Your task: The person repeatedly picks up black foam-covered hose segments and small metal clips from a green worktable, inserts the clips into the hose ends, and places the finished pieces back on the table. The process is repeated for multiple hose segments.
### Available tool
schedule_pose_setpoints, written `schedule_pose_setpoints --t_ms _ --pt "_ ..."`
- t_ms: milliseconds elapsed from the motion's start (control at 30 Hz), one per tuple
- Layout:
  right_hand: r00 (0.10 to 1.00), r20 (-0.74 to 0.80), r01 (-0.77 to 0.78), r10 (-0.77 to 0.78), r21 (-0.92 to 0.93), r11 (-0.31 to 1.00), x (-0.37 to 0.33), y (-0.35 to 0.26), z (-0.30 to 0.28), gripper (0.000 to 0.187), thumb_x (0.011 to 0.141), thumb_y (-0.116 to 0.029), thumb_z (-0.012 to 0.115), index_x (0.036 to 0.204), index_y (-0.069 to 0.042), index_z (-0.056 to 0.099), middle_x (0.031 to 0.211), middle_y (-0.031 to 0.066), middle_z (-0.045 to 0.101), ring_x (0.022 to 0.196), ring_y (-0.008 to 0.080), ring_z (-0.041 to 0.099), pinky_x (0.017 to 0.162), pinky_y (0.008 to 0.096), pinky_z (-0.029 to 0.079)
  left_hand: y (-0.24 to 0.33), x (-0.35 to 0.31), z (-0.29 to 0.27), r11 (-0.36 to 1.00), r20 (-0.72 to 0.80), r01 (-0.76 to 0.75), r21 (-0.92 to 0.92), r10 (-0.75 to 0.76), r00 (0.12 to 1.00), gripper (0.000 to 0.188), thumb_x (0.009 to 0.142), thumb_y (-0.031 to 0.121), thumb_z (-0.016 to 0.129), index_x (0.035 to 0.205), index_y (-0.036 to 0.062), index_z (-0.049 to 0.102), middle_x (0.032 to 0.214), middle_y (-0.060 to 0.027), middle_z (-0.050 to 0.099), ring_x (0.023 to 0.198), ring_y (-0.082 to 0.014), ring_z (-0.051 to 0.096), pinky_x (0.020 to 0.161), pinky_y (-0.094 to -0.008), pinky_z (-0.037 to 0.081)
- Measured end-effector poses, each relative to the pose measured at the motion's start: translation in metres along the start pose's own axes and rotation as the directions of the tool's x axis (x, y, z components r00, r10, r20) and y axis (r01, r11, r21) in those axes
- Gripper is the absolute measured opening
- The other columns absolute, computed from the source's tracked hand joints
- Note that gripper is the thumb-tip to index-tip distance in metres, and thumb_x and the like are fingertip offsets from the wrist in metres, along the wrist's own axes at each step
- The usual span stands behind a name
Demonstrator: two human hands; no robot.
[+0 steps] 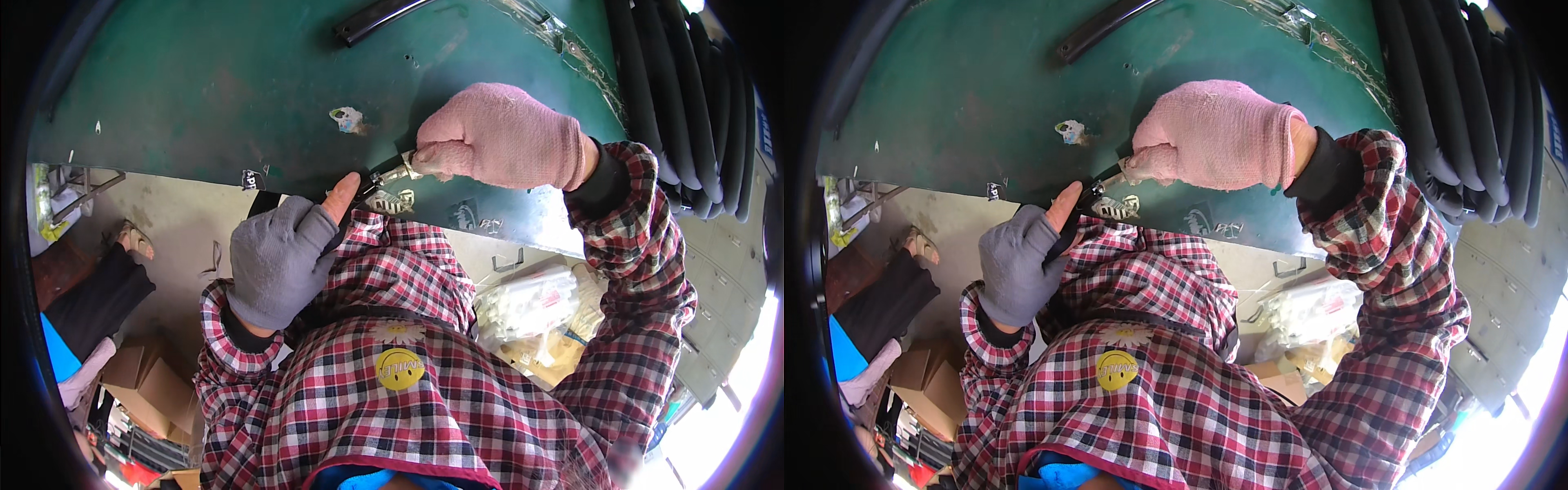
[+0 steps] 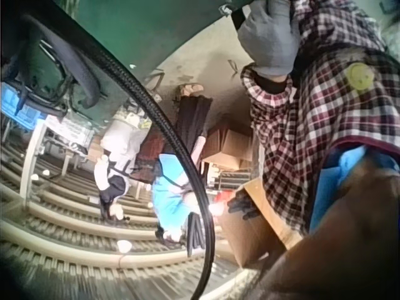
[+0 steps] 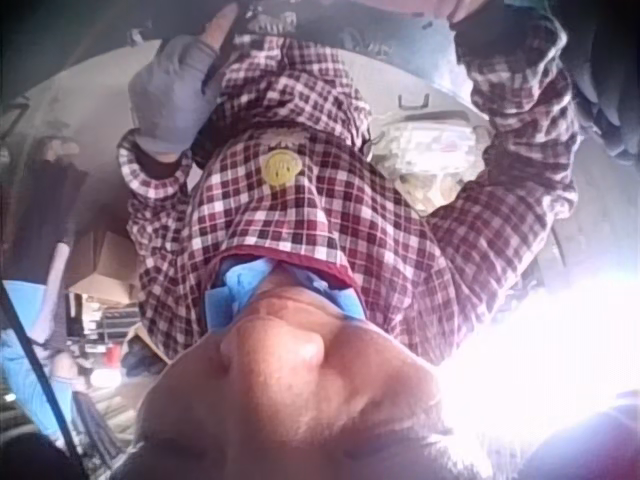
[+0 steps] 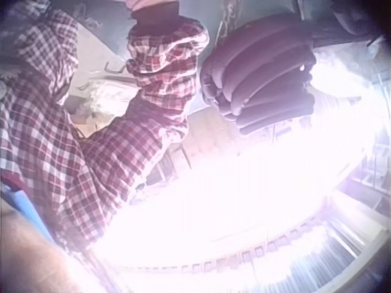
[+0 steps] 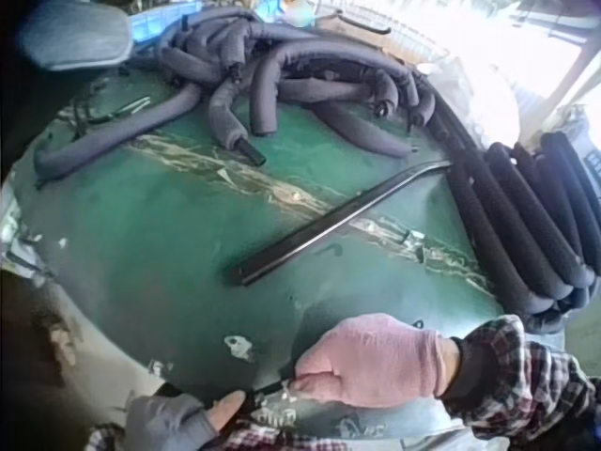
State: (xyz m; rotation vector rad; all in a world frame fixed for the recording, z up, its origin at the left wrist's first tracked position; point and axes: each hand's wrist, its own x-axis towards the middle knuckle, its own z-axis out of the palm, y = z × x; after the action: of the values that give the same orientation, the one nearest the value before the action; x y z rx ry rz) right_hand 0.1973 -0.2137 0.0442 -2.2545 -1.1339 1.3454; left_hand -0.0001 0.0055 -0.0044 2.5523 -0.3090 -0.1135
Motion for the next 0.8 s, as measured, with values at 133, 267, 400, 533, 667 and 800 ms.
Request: schedule_pose_setpoints --t_ms 133,267,400,533,667,800 --pt "1.000 0.028 -0.001 0.001 0.012 1.000 0.0020 -0.0047 -0.0043 0.032 0.096 -0.035 0.062 0.086 -0.007 0.074 0.076 0.0089 0.070 0.074 0.0283 0.068 0.071 0.0374 0.054 0.0010 0.0007 -0.0011 1.000 0.012 0.004 -0.002 -0.004 1.000 0.088 0.068 0.007 0.081 0.150 0.0249 0.053 0.080 -0.0044 0.056 0.065 -0.0245 0.061 0.057 -0.0396 0.049" --pt "0.999 0.028 0.031 -0.033 0.043 0.999 0.0035 -0.0003 -0.0017 0.032 0.097 -0.032 0.063 0.082 -0.006 0.074 0.075 0.0088 0.070 0.071 0.0268 0.067 0.069 0.0364 0.053 0.0004 0.0008 -0.0001 1.000 0.004 -0.003 0.025 0.003 1.000 0.086 0.069 0.008 0.080 0.150 0.0249 0.053 0.079 -0.0046 0.055 0.064 -0.0247 0.060 0.057 -0.0396 0.049" --pt "0.999 -0.025 0.027 -0.026 0.017 0.999 0.0022 -0.0024 0.0011 0.031 0.096 -0.031 0.064 0.083 -0.006 0.074 0.075 0.0091 0.070 0.070 0.0263 0.067 0.069 0.0361 0.053 -0.0018 0.0009 0.0013 1.000 0.005 -0.006 0.021 0.005 1.000 0.084 0.072 0.008 0.079 0.150 0.0248 0.053 0.078 -0.0047 0.055 0.064 -0.0250 0.060 0.057 -0.0397 0.049" --pt "0.999 -0.003 0.038 -0.038 0.016 0.999 0.0048 -0.0015 -0.0004 0.030 0.096 -0.031 0.065 0.084 -0.006 0.075 0.075 0.0088 0.070 0.071 0.0260 0.068 0.069 0.0356 0.054 -0.0014 0.0011 0.0013 1.000 -0.002 -0.006 0.025 0.006 1.000 0.082 0.073 0.007 0.078 0.149 0.0247 0.054 0.078 -0.0047 0.055 0.064 -0.0247 0.060 0.057 -0.0396 0.048" --pt "1.000 0.011 0.013 -0.013 0.016 1.000 0.0057 -0.0027 -0.0004 0.030 0.096 -0.033 0.065 0.086 -0.006 0.076 0.076 0.0078 0.071 0.071 0.0256 0.068 0.070 0.0350 0.055 -0.0018 0.0014 0.0029 1.000 -0.019 -0.016 0.021 0.017 1.000 0.082 0.073 0.007 0.077 0.149 0.0247 0.054 0.078 -0.0044 0.055 0.064 -0.0241 0.060 0.057 -0.0392 0.049" --pt "0.999 0.028 -0.037 0.037 0.018 0.999 0.0058 -0.0067 -0.0015 0.031 0.096 -0.034 0.066 0.089 -0.006 0.077 0.078 0.0073 0.072 0.073 0.0246 0.069 0.071 0.0344 0.055 -0.0021 0.0015 0.0045 0.999 -0.021 -0.018 0.036 0.019 1.000 0.081 0.074 0.006 0.076 0.150 0.0246 0.053 0.079 -0.0043 0.056 0.065 -0.0237 0.061 0.057 -0.0386 0.049"
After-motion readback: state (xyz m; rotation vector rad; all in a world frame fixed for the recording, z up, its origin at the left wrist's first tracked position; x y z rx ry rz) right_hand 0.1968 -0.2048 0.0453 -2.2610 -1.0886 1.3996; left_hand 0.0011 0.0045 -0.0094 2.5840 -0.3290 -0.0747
